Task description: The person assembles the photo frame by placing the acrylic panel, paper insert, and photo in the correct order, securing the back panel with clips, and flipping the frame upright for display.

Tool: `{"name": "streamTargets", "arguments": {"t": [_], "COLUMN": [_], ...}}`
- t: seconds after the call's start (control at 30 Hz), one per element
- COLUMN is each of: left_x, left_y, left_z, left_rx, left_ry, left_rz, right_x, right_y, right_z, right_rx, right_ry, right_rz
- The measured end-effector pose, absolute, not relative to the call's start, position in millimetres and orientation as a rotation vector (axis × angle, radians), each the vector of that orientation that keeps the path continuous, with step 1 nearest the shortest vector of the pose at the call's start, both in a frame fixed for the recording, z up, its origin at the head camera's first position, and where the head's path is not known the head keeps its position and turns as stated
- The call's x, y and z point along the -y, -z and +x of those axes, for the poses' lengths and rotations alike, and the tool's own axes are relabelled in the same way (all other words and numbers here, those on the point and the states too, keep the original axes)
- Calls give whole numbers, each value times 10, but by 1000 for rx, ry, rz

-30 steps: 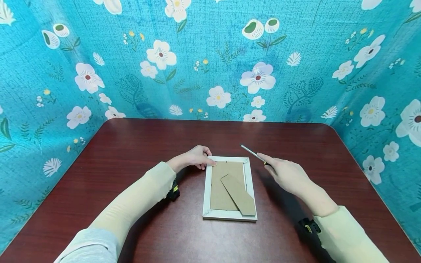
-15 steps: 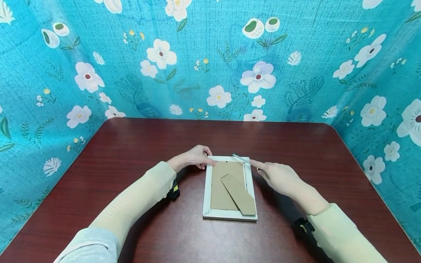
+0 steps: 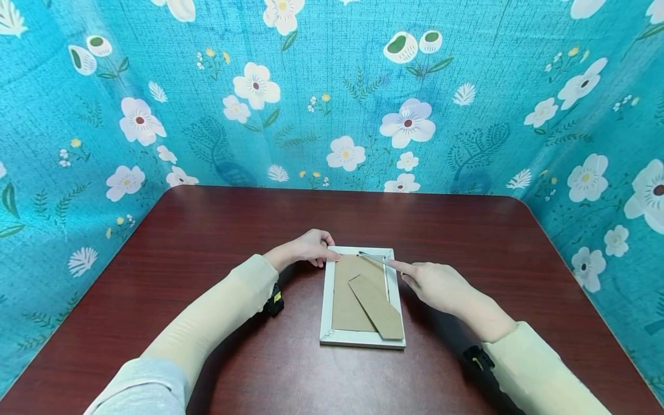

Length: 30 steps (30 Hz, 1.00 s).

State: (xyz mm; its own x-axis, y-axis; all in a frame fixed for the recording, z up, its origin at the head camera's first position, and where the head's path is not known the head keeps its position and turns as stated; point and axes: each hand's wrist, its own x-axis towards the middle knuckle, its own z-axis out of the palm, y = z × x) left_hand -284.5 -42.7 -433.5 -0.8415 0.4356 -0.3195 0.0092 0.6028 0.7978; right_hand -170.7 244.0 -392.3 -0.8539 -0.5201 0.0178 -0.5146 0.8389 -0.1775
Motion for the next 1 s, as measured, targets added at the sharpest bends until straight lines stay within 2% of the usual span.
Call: {"name": "streamTargets", "arguments": {"t": [1.0], "left_x": [441], "left_y": [4338], "left_z": [-2840], "left_rx": [-2339], "left_ry": [-1161], "left_rz": [352], "right_x": [-2366], "right_y": [3879], "right_z": [-1718], "right_rx": [-2917], "right_ry": [275], "right_rz": [-830]}}
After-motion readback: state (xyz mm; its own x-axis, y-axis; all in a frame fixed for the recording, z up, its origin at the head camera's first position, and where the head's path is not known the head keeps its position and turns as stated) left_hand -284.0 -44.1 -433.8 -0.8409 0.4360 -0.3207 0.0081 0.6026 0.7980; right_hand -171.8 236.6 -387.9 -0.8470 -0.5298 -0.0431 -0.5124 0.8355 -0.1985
